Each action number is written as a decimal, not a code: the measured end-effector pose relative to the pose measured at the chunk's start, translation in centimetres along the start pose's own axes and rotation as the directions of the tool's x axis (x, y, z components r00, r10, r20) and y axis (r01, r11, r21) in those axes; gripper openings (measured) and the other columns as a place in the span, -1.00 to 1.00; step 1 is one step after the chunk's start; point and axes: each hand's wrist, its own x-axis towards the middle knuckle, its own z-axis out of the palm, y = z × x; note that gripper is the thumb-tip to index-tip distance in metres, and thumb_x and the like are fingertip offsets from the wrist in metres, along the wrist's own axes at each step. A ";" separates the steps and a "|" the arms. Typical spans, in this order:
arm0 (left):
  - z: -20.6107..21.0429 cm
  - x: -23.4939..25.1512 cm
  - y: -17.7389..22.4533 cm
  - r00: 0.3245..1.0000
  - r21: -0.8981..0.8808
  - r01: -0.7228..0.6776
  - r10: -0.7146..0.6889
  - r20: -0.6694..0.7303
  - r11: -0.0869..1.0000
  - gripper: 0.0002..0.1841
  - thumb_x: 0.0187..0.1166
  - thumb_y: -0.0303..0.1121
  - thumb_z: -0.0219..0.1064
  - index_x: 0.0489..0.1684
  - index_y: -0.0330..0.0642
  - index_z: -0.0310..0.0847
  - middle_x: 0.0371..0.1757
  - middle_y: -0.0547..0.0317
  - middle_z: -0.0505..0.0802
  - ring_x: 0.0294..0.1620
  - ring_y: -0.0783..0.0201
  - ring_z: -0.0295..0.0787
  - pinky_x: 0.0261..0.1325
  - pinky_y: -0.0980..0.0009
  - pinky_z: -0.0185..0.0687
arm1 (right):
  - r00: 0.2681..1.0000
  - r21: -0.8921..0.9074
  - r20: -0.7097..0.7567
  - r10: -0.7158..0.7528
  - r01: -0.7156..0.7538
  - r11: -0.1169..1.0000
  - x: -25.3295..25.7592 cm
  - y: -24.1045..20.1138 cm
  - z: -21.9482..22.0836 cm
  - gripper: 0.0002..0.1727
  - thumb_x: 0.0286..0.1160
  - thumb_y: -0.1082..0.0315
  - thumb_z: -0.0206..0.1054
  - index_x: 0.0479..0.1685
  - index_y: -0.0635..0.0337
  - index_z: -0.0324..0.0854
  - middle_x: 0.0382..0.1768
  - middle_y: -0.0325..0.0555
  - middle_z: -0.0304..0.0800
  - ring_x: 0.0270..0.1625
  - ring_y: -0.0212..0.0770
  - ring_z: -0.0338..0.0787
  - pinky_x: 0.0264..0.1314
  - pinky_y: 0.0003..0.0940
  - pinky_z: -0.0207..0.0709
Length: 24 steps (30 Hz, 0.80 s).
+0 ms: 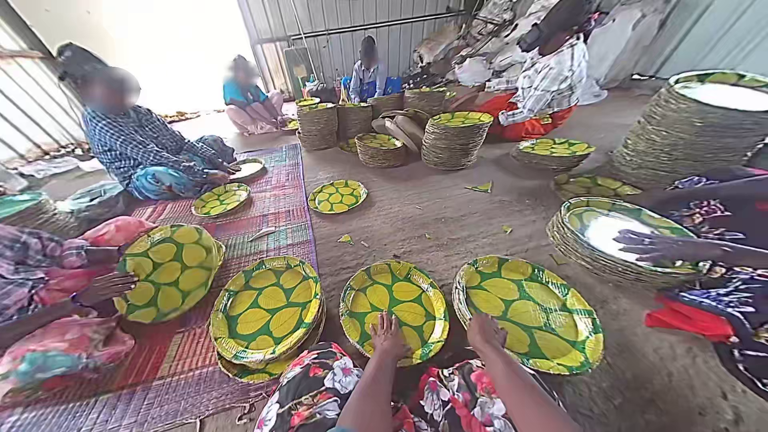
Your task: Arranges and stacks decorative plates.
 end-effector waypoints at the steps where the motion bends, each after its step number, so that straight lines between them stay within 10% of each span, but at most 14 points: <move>1: -0.1 0.0 -0.1 1.000 0.002 -0.009 0.009 0.001 1.000 -0.01 0.59 0.01 0.42 0.95 -0.10 -0.16 0.97 -0.10 -0.18 0.98 -0.10 -0.45 0.87 -0.31 -0.45 | 1.000 0.018 0.006 0.005 -0.005 1.000 -0.1 -0.1 -0.1 -0.56 0.74 0.42 0.13 0.51 0.40 0.53 0.63 0.38 0.43 0.73 0.30 0.38 0.67 0.36 0.23; 6: 0.0 0.8 -0.6 1.000 0.025 -0.024 0.024 -0.002 0.999 0.00 0.54 -0.03 0.48 0.95 -0.02 -0.11 0.97 -0.02 -0.13 0.99 -0.04 -0.39 0.88 -0.25 -0.35 | 0.970 0.175 -0.241 -0.037 0.081 0.981 -0.6 0.8 -0.8 -0.51 0.89 0.11 0.03 0.51 0.23 0.60 0.51 0.37 0.58 0.65 0.33 0.49 0.65 0.41 0.20; 10: 0.7 0.2 -0.7 0.923 -0.199 -0.094 0.011 -0.384 0.975 -0.19 0.74 -0.16 0.25 0.91 -0.29 -0.08 0.92 -0.28 0.03 0.96 -0.18 -0.22 0.87 -0.31 -0.34 | 0.736 0.095 -0.579 -0.352 0.489 0.867 -1.8 0.5 -0.5 -0.64 0.80 0.35 0.11 0.23 0.41 0.73 0.32 0.37 0.74 0.44 0.35 0.70 0.44 0.32 0.47; 15: -1.4 0.3 -0.3 0.489 -0.323 -0.150 -0.214 -0.846 0.934 -0.27 0.81 -0.10 -0.23 0.83 -0.52 -0.06 0.87 -0.50 0.02 0.91 -0.39 -0.18 0.87 -0.25 -0.38 | 0.601 -0.035 0.008 -0.799 0.799 0.601 -1.6 -2.0 2.3 -0.56 0.80 0.50 -0.03 0.48 0.23 0.65 0.62 0.12 0.59 0.70 0.13 0.52 0.76 0.19 0.21; 18: -1.5 -0.8 -0.6 0.782 -0.288 -0.001 -0.179 -0.598 0.958 -0.31 0.84 -0.09 -0.01 0.85 -0.35 0.06 0.90 -0.38 0.02 0.94 -0.30 -0.22 0.87 -0.26 -0.34 | 0.645 -0.060 0.314 -0.696 0.745 0.664 -1.4 -2.8 3.2 -0.53 0.77 0.47 0.04 0.59 0.17 0.57 0.74 0.05 0.43 0.82 0.10 0.32 0.85 0.25 -0.07; 20: -0.8 -0.6 -0.7 0.956 -0.169 0.095 -0.138 -0.261 0.981 -0.20 0.78 0.01 0.14 0.92 -0.20 -0.07 0.94 -0.28 -0.08 0.97 -0.20 -0.32 0.88 -0.30 -0.38 | 0.731 -0.038 0.183 -0.658 0.674 0.738 -0.9 -2.5 2.6 -0.55 0.69 0.50 0.12 0.50 0.20 0.63 0.64 0.13 0.54 0.76 0.14 0.40 0.85 0.27 -0.08; 24: 1.4 0.2 0.0 0.991 0.000 0.111 -0.110 -0.075 0.994 0.05 0.60 0.11 0.36 0.96 -0.14 -0.28 0.95 -0.24 -0.24 0.97 -0.17 -0.47 0.87 -0.31 -0.46 | 0.959 0.080 -0.130 -0.252 0.263 0.961 -0.2 -0.8 0.1 -0.39 0.74 0.27 0.21 0.72 0.34 0.32 0.73 0.28 0.34 0.81 0.23 0.27 0.79 0.34 0.03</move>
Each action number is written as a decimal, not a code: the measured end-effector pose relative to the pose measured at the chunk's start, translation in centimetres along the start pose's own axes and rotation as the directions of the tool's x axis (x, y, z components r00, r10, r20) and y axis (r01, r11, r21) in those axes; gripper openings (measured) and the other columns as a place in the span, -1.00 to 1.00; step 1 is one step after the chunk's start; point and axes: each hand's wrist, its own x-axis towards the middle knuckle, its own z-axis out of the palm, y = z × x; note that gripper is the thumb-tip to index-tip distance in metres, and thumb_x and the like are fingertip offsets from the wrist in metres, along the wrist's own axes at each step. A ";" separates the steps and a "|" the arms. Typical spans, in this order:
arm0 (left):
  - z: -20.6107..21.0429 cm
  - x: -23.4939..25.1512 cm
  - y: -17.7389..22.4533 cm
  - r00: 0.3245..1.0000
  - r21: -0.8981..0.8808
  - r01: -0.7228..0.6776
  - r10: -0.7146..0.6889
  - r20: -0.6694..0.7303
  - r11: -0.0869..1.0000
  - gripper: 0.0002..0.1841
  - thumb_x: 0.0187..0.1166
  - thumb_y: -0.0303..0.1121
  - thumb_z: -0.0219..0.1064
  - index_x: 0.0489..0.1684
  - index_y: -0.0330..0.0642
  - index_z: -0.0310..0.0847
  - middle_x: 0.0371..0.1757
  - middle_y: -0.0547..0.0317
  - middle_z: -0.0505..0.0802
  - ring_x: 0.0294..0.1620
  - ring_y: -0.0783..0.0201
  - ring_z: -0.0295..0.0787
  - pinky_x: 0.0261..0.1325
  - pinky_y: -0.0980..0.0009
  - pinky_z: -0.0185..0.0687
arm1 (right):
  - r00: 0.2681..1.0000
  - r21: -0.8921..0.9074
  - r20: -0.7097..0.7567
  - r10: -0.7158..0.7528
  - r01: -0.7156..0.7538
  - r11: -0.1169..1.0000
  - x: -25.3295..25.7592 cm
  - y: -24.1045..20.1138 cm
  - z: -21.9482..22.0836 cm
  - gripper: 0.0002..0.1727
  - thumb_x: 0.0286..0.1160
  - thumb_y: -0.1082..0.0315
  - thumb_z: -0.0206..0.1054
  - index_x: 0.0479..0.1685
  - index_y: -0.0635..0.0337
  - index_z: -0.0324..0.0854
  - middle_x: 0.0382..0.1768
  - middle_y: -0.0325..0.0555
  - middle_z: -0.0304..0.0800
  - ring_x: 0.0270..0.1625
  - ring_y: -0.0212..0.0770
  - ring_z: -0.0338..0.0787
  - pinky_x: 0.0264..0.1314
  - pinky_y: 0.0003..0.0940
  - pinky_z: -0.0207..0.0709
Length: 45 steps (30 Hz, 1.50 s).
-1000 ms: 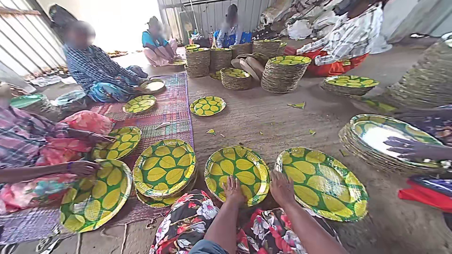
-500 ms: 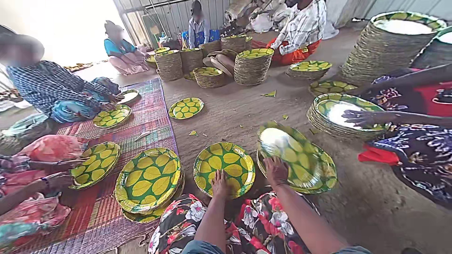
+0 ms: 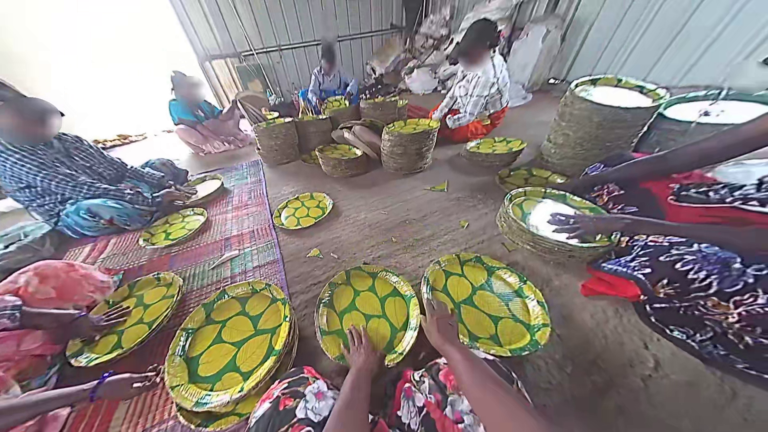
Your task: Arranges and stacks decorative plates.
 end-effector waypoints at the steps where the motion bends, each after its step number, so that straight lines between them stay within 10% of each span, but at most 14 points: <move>1: 0.1 0.3 0.0 1.000 0.009 0.009 -0.009 0.002 1.000 0.06 0.58 0.12 0.37 0.96 -0.13 -0.30 0.96 -0.20 -0.26 0.98 -0.15 -0.49 0.87 -0.31 -0.49 | 0.994 0.010 0.010 0.106 -0.106 0.994 0.2 0.5 -0.3 -0.36 0.73 0.21 0.25 0.70 0.39 0.32 0.69 0.34 0.36 0.79 0.28 0.29 0.74 0.35 0.10; 8: 0.0 0.8 -0.4 1.000 0.034 0.018 -0.018 0.002 0.999 0.06 0.56 0.14 0.39 0.96 -0.08 -0.26 0.97 -0.13 -0.22 0.98 -0.08 -0.46 0.88 -0.27 -0.45 | 0.949 0.013 0.123 0.292 -0.296 0.955 1.0 1.1 -0.4 -0.56 0.80 0.29 0.09 0.50 0.28 0.58 0.60 0.26 0.50 0.68 0.22 0.46 0.66 0.30 0.25; 13: -0.2 1.0 -0.3 0.978 -0.196 0.006 -0.046 -0.203 0.981 -0.22 0.83 0.00 0.05 0.94 -0.20 -0.15 0.94 -0.24 -0.09 0.97 -0.16 -0.30 0.88 -0.26 -0.33 | 0.918 0.103 -0.392 0.052 -0.012 0.995 0.1 1.4 -0.8 -0.61 0.84 0.27 0.10 0.28 0.34 0.73 0.40 0.32 0.69 0.51 0.28 0.64 0.51 0.24 0.41; 16: -0.7 1.6 -0.3 0.686 -0.336 -0.148 -0.148 -0.712 0.930 -0.28 0.83 -0.09 -0.11 0.85 -0.45 -0.02 0.87 -0.48 0.03 0.92 -0.36 -0.18 0.86 -0.28 -0.35 | 0.873 0.059 -0.351 -0.338 0.381 0.923 -0.7 0.2 0.5 -0.65 0.78 0.44 0.08 0.23 0.34 0.76 0.45 0.21 0.72 0.51 0.21 0.70 0.52 0.16 0.53; 18: -2.1 1.4 -0.3 0.527 -0.294 -0.204 -0.148 -0.837 0.934 -0.26 0.77 -0.07 -0.18 0.81 -0.50 0.04 0.85 -0.50 0.07 0.90 -0.42 -0.13 0.86 -0.28 -0.35 | 0.851 0.060 -0.054 -0.522 0.525 0.849 -1.0 -0.9 1.5 -0.61 0.81 0.41 0.04 0.35 0.31 0.71 0.54 0.14 0.66 0.62 0.14 0.61 0.67 0.10 0.41; 21: -3.1 -0.3 -0.3 0.794 -0.208 -0.133 -0.021 -0.608 0.969 -0.33 0.82 -0.11 0.00 0.83 -0.36 0.12 0.88 -0.39 0.08 0.93 -0.30 -0.17 0.87 -0.28 -0.35 | 0.749 0.023 0.348 -0.564 0.595 0.804 -0.2 -1.8 3.2 -0.59 0.83 0.30 0.09 0.47 0.26 0.64 0.67 0.05 0.53 0.78 0.07 0.40 0.86 0.14 0.03; 24: -1.7 -0.1 -0.3 0.996 -0.025 -0.037 0.035 -0.085 0.999 -0.21 0.83 0.03 0.05 0.93 -0.22 -0.15 0.95 -0.21 -0.10 0.97 -0.16 -0.35 0.89 -0.28 -0.51 | 0.868 0.014 0.234 -0.439 0.448 0.894 -0.1 -1.5 2.4 -0.55 0.70 0.34 0.17 0.52 0.17 0.64 0.70 0.04 0.49 0.81 0.05 0.34 0.88 0.23 -0.14; 28: -0.7 0.6 0.2 1.000 0.049 -0.005 0.005 0.010 0.999 -0.15 0.82 0.08 0.05 0.95 -0.22 -0.26 0.96 -0.17 -0.18 0.98 -0.13 -0.41 0.88 -0.28 -0.60 | 0.996 0.032 -0.089 0.017 -0.014 0.999 0.2 0.3 0.2 -0.33 0.70 0.24 0.28 0.75 0.34 0.29 0.77 0.30 0.26 0.83 0.26 0.24 0.77 0.35 0.07; 31: -1.0 0.8 0.3 1.000 0.052 0.003 -0.004 0.001 0.999 -0.16 0.80 0.08 0.06 0.95 -0.19 -0.21 0.96 -0.15 -0.14 0.98 -0.12 -0.38 0.88 -0.28 -0.57 | 0.965 -0.003 0.054 0.258 -0.259 0.966 0.8 1.3 -0.3 -0.45 0.79 0.16 0.17 0.55 0.41 0.49 0.59 0.36 0.49 0.69 0.30 0.43 0.63 0.34 0.26; 36: -2.0 -0.3 0.3 1.000 0.075 0.018 -0.017 -0.006 0.997 -0.18 0.77 0.05 0.14 0.92 -0.20 -0.07 0.91 -0.18 0.13 0.92 -0.14 -0.04 0.84 -0.29 -0.21 | 0.954 -0.035 0.102 0.281 -0.279 0.960 0.8 0.7 -0.3 -0.56 0.81 0.31 0.06 0.44 0.43 0.58 0.56 0.37 0.53 0.66 0.29 0.48 0.66 0.33 0.24; 39: -2.3 -0.6 -0.1 0.998 0.064 0.042 -0.038 -0.052 0.997 -0.24 0.73 0.01 0.20 0.85 -0.23 0.14 0.79 -0.21 0.36 0.81 -0.17 0.23 0.70 -0.25 0.17 | 0.960 -0.018 0.112 0.257 -0.257 0.966 0.9 1.0 0.0 -0.40 0.87 0.04 0.07 0.54 0.42 0.49 0.63 0.39 0.42 0.73 0.30 0.39 0.69 0.36 0.18; 45: -2.5 -0.6 -0.5 0.994 0.040 0.095 -0.093 -0.049 0.995 -0.32 0.74 0.04 0.16 0.73 -0.23 0.35 0.79 -0.23 0.37 0.80 -0.17 0.26 0.71 -0.21 0.19 | 0.961 -0.063 0.125 0.246 -0.239 0.969 0.5 0.7 -0.5 -0.60 0.75 0.40 0.10 0.42 0.43 0.58 0.55 0.32 0.54 0.67 0.25 0.46 0.67 0.30 0.23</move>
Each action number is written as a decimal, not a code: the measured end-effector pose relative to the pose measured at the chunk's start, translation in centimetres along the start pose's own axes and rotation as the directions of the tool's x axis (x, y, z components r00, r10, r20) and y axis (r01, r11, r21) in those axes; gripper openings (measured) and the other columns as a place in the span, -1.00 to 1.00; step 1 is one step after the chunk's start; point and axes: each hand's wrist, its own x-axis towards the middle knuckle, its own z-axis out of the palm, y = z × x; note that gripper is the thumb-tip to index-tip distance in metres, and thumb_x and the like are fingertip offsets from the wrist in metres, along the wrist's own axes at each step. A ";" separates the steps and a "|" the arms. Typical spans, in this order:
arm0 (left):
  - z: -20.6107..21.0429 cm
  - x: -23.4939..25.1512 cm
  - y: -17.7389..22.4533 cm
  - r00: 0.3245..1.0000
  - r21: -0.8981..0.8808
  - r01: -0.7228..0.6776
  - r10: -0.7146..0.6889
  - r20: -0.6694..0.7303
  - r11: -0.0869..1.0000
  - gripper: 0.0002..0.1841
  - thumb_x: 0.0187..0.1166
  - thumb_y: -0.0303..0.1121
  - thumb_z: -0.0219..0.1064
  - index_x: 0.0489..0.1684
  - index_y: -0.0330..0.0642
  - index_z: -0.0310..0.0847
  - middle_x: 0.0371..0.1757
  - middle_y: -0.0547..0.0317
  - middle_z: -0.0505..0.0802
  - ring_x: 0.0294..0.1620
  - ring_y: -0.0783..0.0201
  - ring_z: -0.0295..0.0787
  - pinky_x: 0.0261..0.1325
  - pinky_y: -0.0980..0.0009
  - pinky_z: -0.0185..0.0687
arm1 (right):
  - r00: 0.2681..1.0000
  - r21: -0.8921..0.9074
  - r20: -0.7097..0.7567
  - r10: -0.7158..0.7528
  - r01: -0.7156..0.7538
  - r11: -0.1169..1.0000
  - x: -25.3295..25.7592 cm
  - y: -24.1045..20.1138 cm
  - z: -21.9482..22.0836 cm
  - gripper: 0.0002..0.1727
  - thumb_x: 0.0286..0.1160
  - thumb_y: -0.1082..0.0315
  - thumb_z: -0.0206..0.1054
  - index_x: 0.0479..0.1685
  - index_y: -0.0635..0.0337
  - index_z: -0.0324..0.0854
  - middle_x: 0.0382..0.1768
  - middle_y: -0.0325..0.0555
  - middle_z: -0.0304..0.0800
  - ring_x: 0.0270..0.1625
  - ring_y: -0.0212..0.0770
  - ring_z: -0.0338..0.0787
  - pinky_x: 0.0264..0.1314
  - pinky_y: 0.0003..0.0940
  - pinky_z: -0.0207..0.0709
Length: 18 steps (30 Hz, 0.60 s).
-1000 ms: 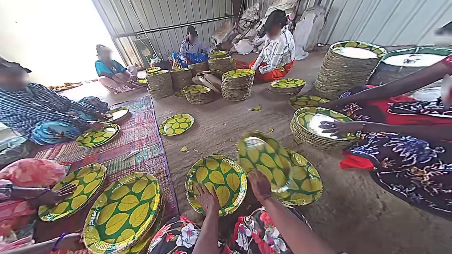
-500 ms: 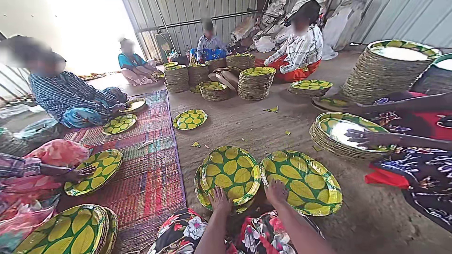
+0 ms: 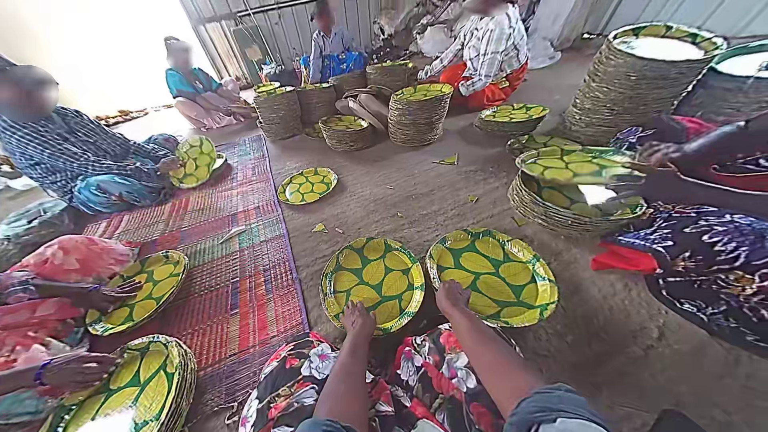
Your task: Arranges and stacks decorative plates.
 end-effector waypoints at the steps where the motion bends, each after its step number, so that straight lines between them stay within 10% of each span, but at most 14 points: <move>1: 0.0 0.0 -0.1 1.000 -0.020 0.012 -0.012 -0.001 1.000 -0.34 0.74 0.05 0.17 0.69 -0.23 0.40 0.77 -0.23 0.39 0.79 -0.16 0.28 0.71 -0.21 0.20 | 1.000 0.025 -0.023 0.002 -0.002 1.000 0.0 0.2 -0.1 -0.57 0.77 0.34 0.11 0.47 0.38 0.55 0.54 0.29 0.56 0.67 0.23 0.47 0.70 0.30 0.18; 5: -0.5 -0.5 -0.2 0.999 -0.123 0.048 -0.050 -0.013 0.991 -0.36 0.76 0.03 0.15 0.69 -0.21 0.41 0.75 -0.19 0.44 0.78 -0.13 0.31 0.72 -0.18 0.20 | 0.961 0.124 -0.277 -0.012 0.048 0.991 -0.1 0.9 -0.3 -0.53 0.89 0.19 -0.02 0.57 0.21 0.54 0.51 0.29 0.60 0.64 0.25 0.51 0.67 0.29 0.23; 9: -0.4 -0.6 -0.6 0.955 -0.429 -0.051 -0.081 -0.285 0.902 -0.32 0.85 -0.09 0.05 0.84 -0.34 0.08 0.84 -0.44 0.16 0.90 -0.32 -0.04 0.84 -0.29 -0.17 | 0.744 0.036 -0.574 -0.342 0.440 0.897 -1.3 0.3 0.2 -0.63 0.78 0.44 0.05 0.28 0.46 0.69 0.36 0.39 0.73 0.53 0.35 0.64 0.54 0.31 0.38; 11: -0.3 -0.1 -0.7 0.867 -0.651 -0.042 -0.296 -0.401 0.758 -0.34 0.88 -0.17 -0.02 0.85 -0.41 0.01 0.86 -0.49 0.05 0.91 -0.39 -0.16 0.82 -0.34 -0.22 | 0.674 -0.036 -0.454 -0.583 0.640 0.768 -2.8 -0.7 1.0 -0.64 0.73 0.54 0.07 0.28 0.46 0.71 0.39 0.36 0.73 0.51 0.32 0.68 0.56 0.23 0.46; 14: -0.4 0.6 -1.4 0.764 -0.944 0.077 -0.628 -0.150 0.319 -0.34 0.93 -0.08 -0.18 0.84 -0.43 -0.02 0.84 -0.44 0.14 0.88 -0.27 0.03 0.83 -0.13 0.01 | 0.590 -0.073 -0.064 -0.805 0.802 0.593 -3.4 -2.0 2.4 -0.66 0.79 0.48 0.06 0.30 0.39 0.68 0.32 0.33 0.74 0.43 0.29 0.72 0.44 0.21 0.53; 16: 0.2 1.3 -1.8 0.736 -0.988 0.141 -0.675 0.057 0.069 -0.27 0.92 0.06 -0.29 0.80 -0.42 0.06 0.79 -0.43 0.27 0.83 -0.23 0.17 0.77 -0.11 0.15 | 0.565 -0.098 0.192 -0.802 0.824 0.558 -2.7 -2.4 3.2 -0.64 0.86 0.37 0.02 0.31 0.37 0.65 0.30 0.33 0.72 0.43 0.30 0.69 0.45 0.25 0.48; 18: 0.5 1.4 -2.0 0.756 -0.984 0.170 -0.647 0.100 0.046 -0.26 0.92 0.08 -0.31 0.84 -0.39 -0.03 0.80 -0.41 0.26 0.84 -0.20 0.16 0.78 -0.08 0.15 | 0.596 -0.092 0.293 -0.748 0.796 0.598 -2.1 -2.4 3.2 -0.54 0.92 0.18 -0.04 0.33 0.34 0.64 0.37 0.29 0.70 0.52 0.26 0.63 0.59 0.25 0.34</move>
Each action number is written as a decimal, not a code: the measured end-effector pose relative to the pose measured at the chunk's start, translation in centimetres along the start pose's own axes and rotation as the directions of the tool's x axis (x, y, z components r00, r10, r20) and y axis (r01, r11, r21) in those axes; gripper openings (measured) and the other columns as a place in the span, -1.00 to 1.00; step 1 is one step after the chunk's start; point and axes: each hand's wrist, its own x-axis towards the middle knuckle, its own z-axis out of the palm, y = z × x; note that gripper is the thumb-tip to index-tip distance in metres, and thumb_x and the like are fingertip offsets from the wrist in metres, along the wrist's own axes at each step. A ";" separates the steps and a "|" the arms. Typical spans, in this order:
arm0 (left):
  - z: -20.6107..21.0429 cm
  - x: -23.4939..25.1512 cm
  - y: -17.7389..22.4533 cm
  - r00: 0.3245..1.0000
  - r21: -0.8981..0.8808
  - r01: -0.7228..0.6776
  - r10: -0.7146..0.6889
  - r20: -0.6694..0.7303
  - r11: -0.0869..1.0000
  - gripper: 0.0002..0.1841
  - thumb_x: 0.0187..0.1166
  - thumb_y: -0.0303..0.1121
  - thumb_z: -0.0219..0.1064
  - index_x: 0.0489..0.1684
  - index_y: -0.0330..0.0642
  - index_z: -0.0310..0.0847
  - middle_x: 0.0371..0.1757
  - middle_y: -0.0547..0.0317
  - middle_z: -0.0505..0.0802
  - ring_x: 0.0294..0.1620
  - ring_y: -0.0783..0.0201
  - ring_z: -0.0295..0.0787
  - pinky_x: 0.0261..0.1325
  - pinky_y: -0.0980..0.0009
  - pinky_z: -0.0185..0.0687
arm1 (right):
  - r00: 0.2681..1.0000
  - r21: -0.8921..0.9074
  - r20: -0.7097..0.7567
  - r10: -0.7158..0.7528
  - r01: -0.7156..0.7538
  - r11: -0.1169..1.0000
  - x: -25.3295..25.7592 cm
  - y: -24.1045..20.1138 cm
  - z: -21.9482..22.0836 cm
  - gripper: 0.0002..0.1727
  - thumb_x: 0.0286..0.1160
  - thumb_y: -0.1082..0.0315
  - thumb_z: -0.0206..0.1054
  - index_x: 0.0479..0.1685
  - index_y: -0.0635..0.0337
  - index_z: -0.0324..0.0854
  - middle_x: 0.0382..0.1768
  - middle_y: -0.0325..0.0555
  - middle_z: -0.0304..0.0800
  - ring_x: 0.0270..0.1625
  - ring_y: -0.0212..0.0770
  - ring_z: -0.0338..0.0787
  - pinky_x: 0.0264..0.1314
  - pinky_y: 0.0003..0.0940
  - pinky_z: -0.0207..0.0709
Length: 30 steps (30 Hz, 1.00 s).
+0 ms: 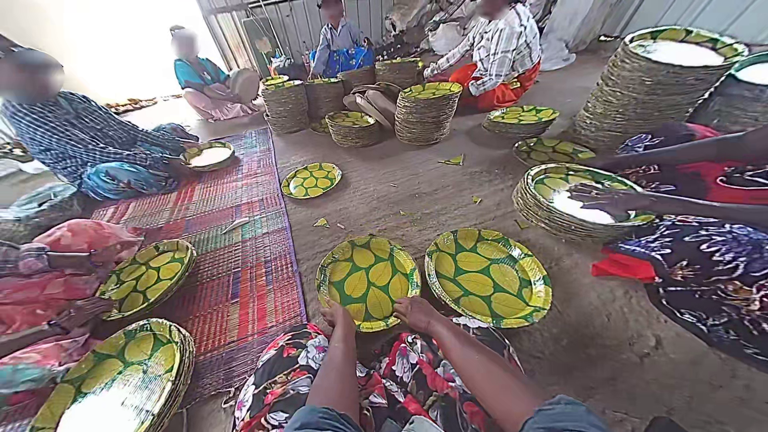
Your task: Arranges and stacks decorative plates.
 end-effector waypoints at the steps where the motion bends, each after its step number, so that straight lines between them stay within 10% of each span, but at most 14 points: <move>1: 0.0 0.1 -0.2 1.000 0.001 -0.001 0.001 0.011 1.000 -0.26 0.92 0.07 -0.25 0.86 -0.39 -0.07 0.80 -0.43 0.26 0.83 -0.21 0.17 0.78 -0.07 0.15 | 0.999 0.020 -0.012 0.038 -0.038 0.999 0.0 0.3 -0.1 -0.48 0.93 0.09 -0.07 0.31 0.34 0.66 0.37 0.26 0.72 0.54 0.21 0.62 0.64 0.22 0.28; 7: 0.1 -0.7 -0.7 0.990 -0.193 0.057 -0.031 0.138 0.980 -0.26 0.73 -0.31 0.30 0.76 -0.53 0.00 0.68 -0.56 0.34 0.69 -0.32 0.31 0.65 -0.18 0.30 | 0.926 0.146 -0.183 0.330 -0.306 0.941 -0.2 2.0 -0.4 -0.48 0.91 0.09 -0.02 0.36 0.33 0.66 0.45 0.25 0.66 0.61 0.18 0.54 0.71 0.14 0.22; 12: -0.3 -2.2 1.2 0.978 -0.304 0.046 0.019 0.208 0.951 -0.41 0.85 -0.16 0.15 0.60 -0.56 0.30 0.62 -0.47 0.48 0.65 -0.25 0.40 0.64 -0.18 0.31 | 0.759 0.377 -0.440 0.480 -0.329 0.866 -0.6 2.4 -1.2 -0.60 0.85 0.29 0.08 0.38 0.35 0.65 0.46 0.30 0.64 0.60 0.23 0.56 0.64 0.12 0.37; 18: -2.4 -2.2 4.5 0.994 -0.554 -0.069 0.008 -0.111 0.829 -0.31 0.88 0.00 0.02 0.67 -0.53 0.22 0.66 -0.44 0.43 0.70 -0.23 0.34 0.67 -0.15 0.26 | 0.636 0.499 -0.517 0.573 -0.320 0.805 -1.3 3.4 -1.6 -0.60 0.86 0.31 0.07 0.37 0.40 0.64 0.42 0.37 0.65 0.56 0.30 0.60 0.61 0.16 0.41; 23: -4.5 -2.3 6.8 0.994 -0.782 0.048 -0.109 -0.025 0.621 -0.41 0.91 0.01 -0.07 0.65 -0.30 0.30 0.56 -0.25 0.53 0.42 -0.05 0.56 0.38 0.04 0.55 | 0.542 0.552 -0.407 0.735 -0.495 0.671 -1.5 4.2 -1.7 -0.53 0.78 0.21 0.18 0.50 0.31 0.57 0.58 0.35 0.51 0.67 0.31 0.47 0.64 0.26 0.33; 27: -2.7 -3.0 4.8 0.978 -0.632 0.142 -0.008 0.210 0.762 -0.52 0.93 -0.20 -0.23 0.61 -0.35 0.23 0.34 -0.23 0.62 0.04 0.11 0.63 0.06 0.27 0.55 | 0.547 0.497 -0.150 0.823 -0.678 0.541 -1.1 4.8 -1.4 -0.32 0.68 0.05 0.32 0.63 0.36 0.42 0.69 0.41 0.33 0.78 0.34 0.29 0.69 0.39 0.18; 30: -1.3 -3.0 3.2 0.959 -0.495 0.144 0.003 0.284 0.857 -0.53 0.94 -0.22 -0.19 0.64 -0.35 0.25 0.39 -0.26 0.65 0.11 0.06 0.65 0.15 0.19 0.52 | 0.591 0.359 -0.069 0.804 -0.737 0.572 -1.0 4.3 -1.5 -0.45 0.58 0.27 0.39 0.46 0.44 0.55 0.66 0.44 0.35 0.75 0.37 0.31 0.65 0.42 0.20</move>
